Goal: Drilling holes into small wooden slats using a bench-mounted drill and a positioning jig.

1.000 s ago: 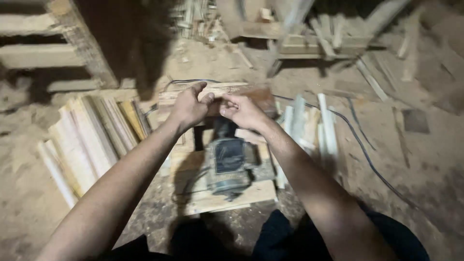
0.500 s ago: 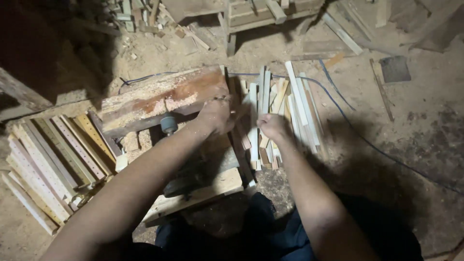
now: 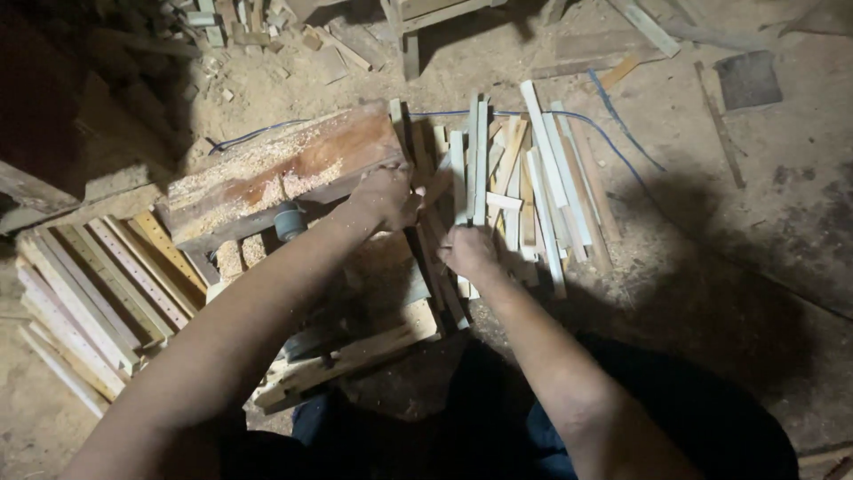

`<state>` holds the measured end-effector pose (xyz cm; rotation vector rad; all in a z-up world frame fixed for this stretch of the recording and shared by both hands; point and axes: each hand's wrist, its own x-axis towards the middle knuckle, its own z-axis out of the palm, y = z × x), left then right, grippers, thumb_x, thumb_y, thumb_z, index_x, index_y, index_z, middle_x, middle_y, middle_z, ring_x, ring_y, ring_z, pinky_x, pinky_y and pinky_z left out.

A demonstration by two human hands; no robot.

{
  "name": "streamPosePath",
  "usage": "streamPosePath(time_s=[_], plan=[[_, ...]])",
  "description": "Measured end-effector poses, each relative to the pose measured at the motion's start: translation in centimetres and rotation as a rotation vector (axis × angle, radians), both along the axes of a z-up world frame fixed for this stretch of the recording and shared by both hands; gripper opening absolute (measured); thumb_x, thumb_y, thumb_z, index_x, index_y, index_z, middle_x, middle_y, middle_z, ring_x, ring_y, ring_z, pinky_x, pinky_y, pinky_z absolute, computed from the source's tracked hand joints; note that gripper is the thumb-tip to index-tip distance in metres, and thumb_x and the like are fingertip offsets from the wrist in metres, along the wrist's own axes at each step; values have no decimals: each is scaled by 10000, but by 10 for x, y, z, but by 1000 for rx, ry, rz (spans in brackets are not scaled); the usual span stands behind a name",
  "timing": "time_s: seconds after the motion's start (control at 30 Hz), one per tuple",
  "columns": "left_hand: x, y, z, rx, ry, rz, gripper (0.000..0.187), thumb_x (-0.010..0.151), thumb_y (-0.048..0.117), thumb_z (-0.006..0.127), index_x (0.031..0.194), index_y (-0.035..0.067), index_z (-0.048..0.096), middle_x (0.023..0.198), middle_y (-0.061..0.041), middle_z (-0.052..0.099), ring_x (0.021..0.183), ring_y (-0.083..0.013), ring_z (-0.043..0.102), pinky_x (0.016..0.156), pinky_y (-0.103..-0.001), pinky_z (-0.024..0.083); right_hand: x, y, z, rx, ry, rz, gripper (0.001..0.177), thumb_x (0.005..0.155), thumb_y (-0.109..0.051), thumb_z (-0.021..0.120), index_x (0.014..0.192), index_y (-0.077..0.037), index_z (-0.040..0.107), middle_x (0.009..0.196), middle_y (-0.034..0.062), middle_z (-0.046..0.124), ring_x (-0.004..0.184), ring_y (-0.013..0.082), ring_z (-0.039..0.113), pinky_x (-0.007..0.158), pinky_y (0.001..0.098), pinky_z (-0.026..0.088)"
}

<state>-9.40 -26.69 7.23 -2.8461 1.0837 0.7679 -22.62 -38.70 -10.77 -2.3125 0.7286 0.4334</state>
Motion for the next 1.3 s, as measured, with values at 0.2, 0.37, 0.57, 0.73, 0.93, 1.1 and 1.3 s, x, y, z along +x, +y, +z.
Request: streamPosePath(time_s=[0.2,0.37,0.57,0.73,0.93,1.1,1.3], plan=[[2,6,-8,-35,5,12,587,952,405,583,1397,29,513,1375,-210,626,1309,-438,581,1128,-595,424,1,-2,39,-77,13,70,250,828,-350,707,1004,-190,787,1069,151,777,1121,369,712,928,482,592],[11,6,-33,-20,-15,-10,601,934,430,604,1376,31,522,1349,-212,642,1297,-423,597,1133,-578,417,-1,1,26,-87,56,64,326,858,-377,658,1047,-148,793,1081,197,765,1101,391,720,912,499,600],[8,5,-10,-40,-26,10,548,936,423,578,1327,40,568,1291,-199,673,1248,-420,630,1074,-578,477,2,-3,35,-108,21,81,377,871,-368,626,1095,-104,773,1069,213,763,1096,401,719,904,509,598],[2,17,7,-33,-57,11,492,917,443,600,1245,79,647,1217,-164,723,1186,-376,681,1010,-529,546,5,3,54,-190,-39,139,293,846,-359,680,1024,-169,814,993,194,783,1050,391,738,887,471,616],[27,19,-3,-101,-119,24,400,949,385,594,1204,95,698,1195,-122,744,1179,-307,696,976,-419,580,15,6,104,17,-293,-19,277,873,-354,633,997,-191,819,948,107,791,1011,312,737,861,449,591],[56,32,-37,-100,-163,96,343,837,408,726,1036,132,761,994,-100,776,977,-302,758,840,-442,634,23,12,153,205,-230,-42,440,894,-494,671,1174,-170,772,726,43,765,612,129,720,522,308,606],[42,42,-1,-117,-439,20,750,777,625,808,1218,51,614,1199,-171,655,1250,-361,600,1038,-472,528,26,25,108,566,-292,-201,568,883,-326,779,1253,88,662,933,195,759,671,150,701,580,215,624]])
